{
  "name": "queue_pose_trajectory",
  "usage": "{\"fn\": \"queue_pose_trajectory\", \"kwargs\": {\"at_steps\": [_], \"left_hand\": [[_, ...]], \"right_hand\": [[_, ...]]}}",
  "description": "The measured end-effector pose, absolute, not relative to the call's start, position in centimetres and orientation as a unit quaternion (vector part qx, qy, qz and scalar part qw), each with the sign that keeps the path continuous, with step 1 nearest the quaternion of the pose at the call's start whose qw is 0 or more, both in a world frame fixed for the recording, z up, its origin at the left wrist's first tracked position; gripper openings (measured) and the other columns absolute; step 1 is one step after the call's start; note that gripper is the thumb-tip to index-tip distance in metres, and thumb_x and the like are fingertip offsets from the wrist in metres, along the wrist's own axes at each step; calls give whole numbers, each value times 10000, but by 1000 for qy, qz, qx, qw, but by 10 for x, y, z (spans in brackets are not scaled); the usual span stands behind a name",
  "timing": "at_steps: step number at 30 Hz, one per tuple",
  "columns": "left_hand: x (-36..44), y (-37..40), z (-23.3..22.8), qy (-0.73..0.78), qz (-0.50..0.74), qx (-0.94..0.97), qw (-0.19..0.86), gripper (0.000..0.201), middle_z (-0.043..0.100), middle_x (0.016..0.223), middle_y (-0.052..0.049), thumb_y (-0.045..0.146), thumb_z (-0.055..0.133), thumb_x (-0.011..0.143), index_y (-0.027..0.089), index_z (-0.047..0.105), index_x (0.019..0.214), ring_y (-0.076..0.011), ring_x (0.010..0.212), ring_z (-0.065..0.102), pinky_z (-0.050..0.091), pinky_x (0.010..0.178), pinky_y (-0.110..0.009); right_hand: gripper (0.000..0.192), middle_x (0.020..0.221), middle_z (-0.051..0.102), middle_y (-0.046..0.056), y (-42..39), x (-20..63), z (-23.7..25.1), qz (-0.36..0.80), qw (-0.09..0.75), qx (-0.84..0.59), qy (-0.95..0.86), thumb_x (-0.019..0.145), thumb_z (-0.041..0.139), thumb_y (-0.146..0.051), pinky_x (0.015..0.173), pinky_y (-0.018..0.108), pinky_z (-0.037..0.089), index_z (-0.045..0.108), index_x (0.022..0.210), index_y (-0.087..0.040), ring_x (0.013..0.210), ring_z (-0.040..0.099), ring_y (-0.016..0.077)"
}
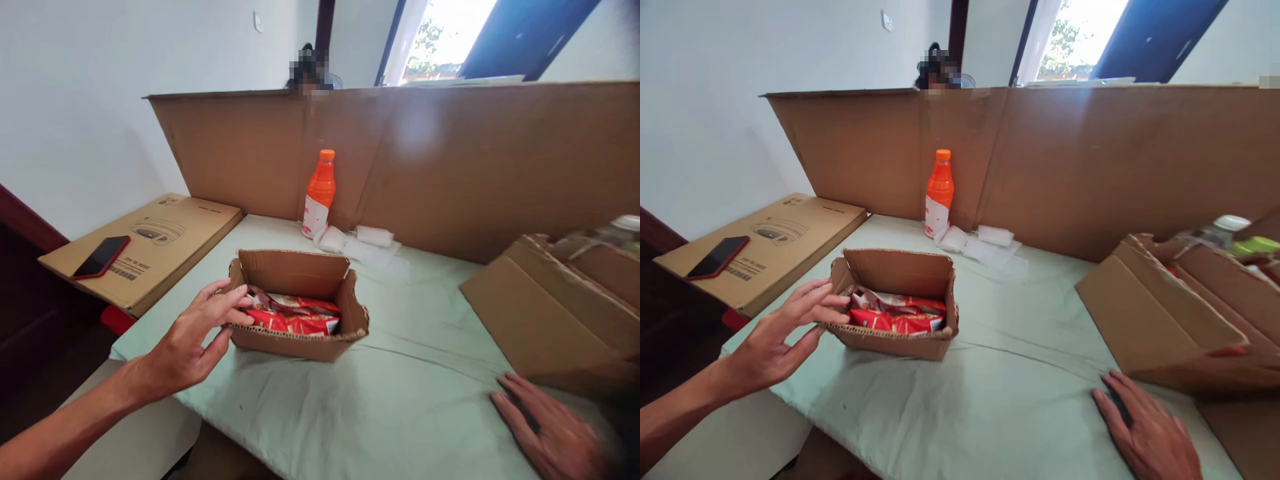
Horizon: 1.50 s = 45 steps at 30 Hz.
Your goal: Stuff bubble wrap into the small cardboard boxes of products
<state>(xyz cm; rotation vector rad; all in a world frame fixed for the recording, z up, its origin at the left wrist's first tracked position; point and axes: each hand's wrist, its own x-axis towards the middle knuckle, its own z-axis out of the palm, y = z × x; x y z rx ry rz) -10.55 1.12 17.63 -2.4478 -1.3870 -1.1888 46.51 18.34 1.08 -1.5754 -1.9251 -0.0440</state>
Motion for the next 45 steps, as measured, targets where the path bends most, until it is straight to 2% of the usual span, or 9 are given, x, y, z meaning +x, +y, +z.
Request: {"fn": "queue_pose_trajectory", "kwargs": {"at_steps": [4, 9, 13, 16, 25, 30, 33, 38, 45], "left_hand": [[-105, -15, 176, -510, -395, -761, 69, 740, 692, 1301, -39, 90, 620, 839, 328, 417, 1510, -267, 1322, 575, 310, 1229, -564], [-130, -16, 122, -630, -470, -613, -77, 892, 561, 1472, -122, 328, 698, 837, 297, 218, 1589, -310, 1375, 532, 409, 1175, -523], [-129, -2, 62, -705, -350, -575, -223, 591, 745, 1148, -162, 542, 709, 718, 167, 681, 1173, -382, 1111, 696, 586, 949, -490], [-119, 13, 38, -716, -304, -553, -299, 392, 779, 833, -105, 567, 659, 712, 197, 731, 820, -353, 825, 748, 635, 730, -445], [-95, 116, 45, -692, -436, -513, -261, 541, 778, 948, -102, 468, 788, 569, 177, 657, 1006, -334, 860, 732, 624, 708, -423], [-84, 133, 24, -700, -465, -478, -256, 554, 751, 868, -83, 547, 795, 575, 189, 616, 958, -301, 803, 718, 606, 660, -380], [-85, 124, 11, -717, -433, -484, -252, 457, 735, 762, -56, 587, 744, 666, 208, 640, 900, -281, 715, 702, 591, 619, -366], [-95, 107, -6, -765, -350, -518, -155, 406, 733, 665, -58, 643, 610, 765, 247, 695, 736, -314, 673, 690, 558, 573, -393], [-93, 107, -3, -772, -330, -511, -186, 423, 744, 716, -74, 642, 589, 804, 233, 696, 788, -321, 715, 690, 563, 609, -411]], "right_hand": [[381, 1239, 709, 187, 168, 450, 29, -78, 292, -599, -742, 876, 468, -587, 850, 597, 506, 709, 964, -306, 1067, 673, 403], [341, 1333, 663, 133, 124, 363, 41, 57, 342, -490, -800, 946, 532, -411, 1030, 493, 519, 642, 1228, -253, 1217, 639, 287], [514, 1471, 562, 120, 99, 281, 49, 282, 283, -396, -827, 940, 538, -308, 1002, 419, 551, 496, 1449, -246, 1291, 591, 257], [567, 1430, 591, 115, 102, 245, 64, 394, 273, -364, -799, 911, 528, -224, 959, 403, 556, 466, 1474, -235, 1185, 636, 250], [575, 1399, 627, 72, 181, 225, 67, 472, 365, -400, -696, 876, 465, -148, 955, 393, 542, 537, 1440, -228, 1202, 614, 238], [417, 1244, 722, 50, 251, 253, 66, 277, 290, -425, -811, 909, 471, -172, 944, 388, 567, 685, 1260, -238, 1102, 674, 214], [388, 1365, 652, 100, 317, 268, 72, 104, 233, -491, -833, 899, 479, -134, 1089, 504, 461, 713, 1200, -208, 1262, 587, 271], [367, 1541, 483, 160, 418, 255, 71, 57, 177, -499, -846, 834, 518, -21, 1152, 578, 306, 720, 1122, -127, 1466, 342, 362], [471, 1512, 484, 205, 397, 257, 74, 45, 289, -561, -774, 945, 379, -121, 1128, 535, 350, 546, 1383, -82, 1395, 426, 325]]}}
